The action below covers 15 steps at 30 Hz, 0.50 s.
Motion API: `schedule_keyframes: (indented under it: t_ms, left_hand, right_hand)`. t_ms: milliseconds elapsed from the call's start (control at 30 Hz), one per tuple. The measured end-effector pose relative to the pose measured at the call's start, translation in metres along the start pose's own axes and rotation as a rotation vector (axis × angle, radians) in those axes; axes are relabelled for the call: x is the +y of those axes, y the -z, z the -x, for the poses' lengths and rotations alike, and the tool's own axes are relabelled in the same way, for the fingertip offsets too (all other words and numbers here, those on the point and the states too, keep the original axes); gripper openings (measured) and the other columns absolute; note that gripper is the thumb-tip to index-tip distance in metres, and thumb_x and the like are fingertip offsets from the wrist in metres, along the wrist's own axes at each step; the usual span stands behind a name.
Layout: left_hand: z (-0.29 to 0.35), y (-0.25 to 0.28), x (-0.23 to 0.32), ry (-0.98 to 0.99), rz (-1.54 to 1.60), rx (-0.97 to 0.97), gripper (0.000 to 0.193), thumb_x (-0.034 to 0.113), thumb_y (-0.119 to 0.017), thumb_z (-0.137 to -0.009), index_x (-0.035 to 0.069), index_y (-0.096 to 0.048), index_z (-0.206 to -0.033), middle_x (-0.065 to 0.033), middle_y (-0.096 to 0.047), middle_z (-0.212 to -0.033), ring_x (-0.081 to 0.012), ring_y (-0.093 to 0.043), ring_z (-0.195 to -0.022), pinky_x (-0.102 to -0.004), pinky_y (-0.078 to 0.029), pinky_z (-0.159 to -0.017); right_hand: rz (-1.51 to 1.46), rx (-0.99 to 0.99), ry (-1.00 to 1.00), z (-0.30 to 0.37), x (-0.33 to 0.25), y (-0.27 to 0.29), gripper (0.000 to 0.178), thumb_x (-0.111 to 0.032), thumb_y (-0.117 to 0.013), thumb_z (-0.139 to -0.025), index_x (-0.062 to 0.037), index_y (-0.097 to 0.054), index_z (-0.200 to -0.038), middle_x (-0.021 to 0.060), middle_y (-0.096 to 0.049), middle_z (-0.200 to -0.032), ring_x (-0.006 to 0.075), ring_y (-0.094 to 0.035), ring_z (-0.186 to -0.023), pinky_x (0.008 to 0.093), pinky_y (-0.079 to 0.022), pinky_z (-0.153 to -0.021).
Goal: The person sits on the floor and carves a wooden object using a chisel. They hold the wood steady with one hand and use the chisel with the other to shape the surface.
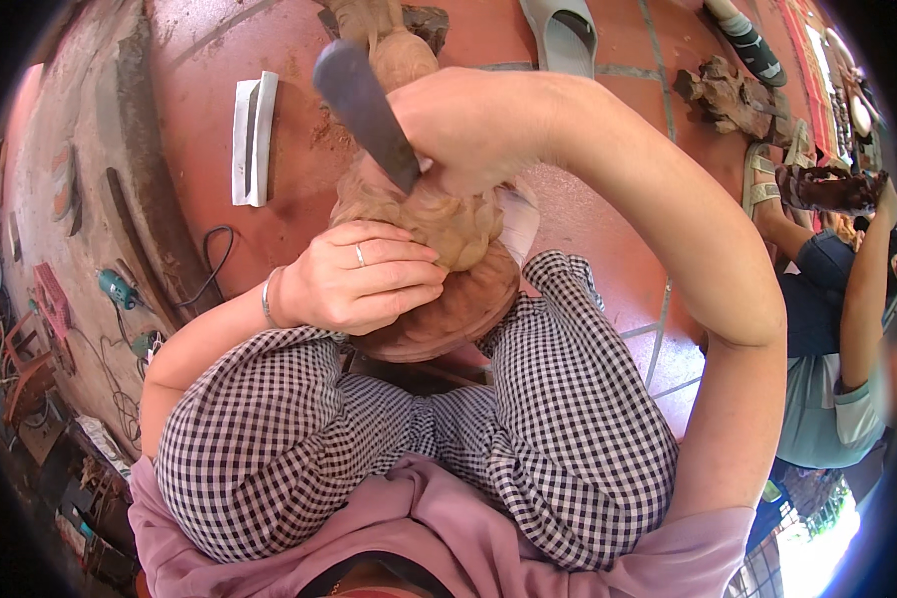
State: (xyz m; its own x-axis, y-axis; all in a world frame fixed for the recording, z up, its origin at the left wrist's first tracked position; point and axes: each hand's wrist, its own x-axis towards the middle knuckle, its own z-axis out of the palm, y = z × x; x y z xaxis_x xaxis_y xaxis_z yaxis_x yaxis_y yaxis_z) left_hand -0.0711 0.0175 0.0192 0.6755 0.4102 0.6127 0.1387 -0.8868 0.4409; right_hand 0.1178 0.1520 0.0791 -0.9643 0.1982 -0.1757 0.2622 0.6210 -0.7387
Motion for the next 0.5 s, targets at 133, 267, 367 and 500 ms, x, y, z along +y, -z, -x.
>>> schedule_keyframes:
  t_ms: [133, 267, 367, 500]
  left_hand:
    - [0.003, -0.002, -0.001, -0.007, 0.005, 0.013, 0.024, 0.014, -0.065, -0.074, 0.003, -0.072, -0.094, -0.0072, -0.071, -0.101, -0.0193, -0.069, -0.098, -0.0332, -0.057, -0.090]
    - [0.003, -0.002, -0.001, 0.001, 0.004, -0.014, 0.024, 0.013, -0.066, -0.075, 0.003, -0.073, -0.095, -0.0073, -0.072, -0.103, -0.0194, -0.069, -0.099, -0.0341, -0.057, -0.090]
    - [0.003, 0.001, 0.001, 0.021, 0.012, -0.031, 0.024, 0.012, -0.068, -0.076, 0.005, -0.075, -0.097, -0.0063, -0.073, -0.105, -0.0187, -0.070, -0.101, -0.0347, -0.057, -0.090]
    - [0.003, 0.002, 0.000, 0.027, 0.025, -0.037, 0.025, 0.011, -0.067, -0.076, 0.005, -0.075, -0.098, -0.0063, -0.073, -0.108, -0.0187, -0.070, -0.102, -0.0352, -0.057, -0.091]
  right_hand:
    - [0.048, 0.091, 0.116, -0.002, 0.009, -0.006, 0.016, -0.002, -0.070, -0.070, -0.0064, -0.062, -0.084, 0.0092, -0.063, -0.075, 0.0307, -0.063, -0.077, 0.0416, -0.050, -0.068]
    - [0.038, 0.031, -0.013, -0.006, 0.001, 0.001, 0.012, -0.004, -0.069, -0.072, -0.0056, -0.063, -0.083, 0.0103, -0.065, -0.075, 0.0321, -0.064, -0.073, 0.0422, -0.050, -0.065]
    - [-0.034, 0.074, 0.049, 0.004, 0.011, -0.010, 0.010, -0.002, -0.067, -0.075, -0.0046, -0.062, -0.084, 0.0111, -0.063, -0.074, 0.0315, -0.061, -0.070, 0.0419, -0.048, -0.063]
    - [-0.155, 0.165, -0.086, 0.007, 0.006, -0.011, 0.008, -0.007, -0.069, -0.083, -0.0039, -0.062, -0.086, 0.0109, -0.061, -0.073, 0.0278, -0.059, -0.069, 0.0382, -0.047, -0.063]
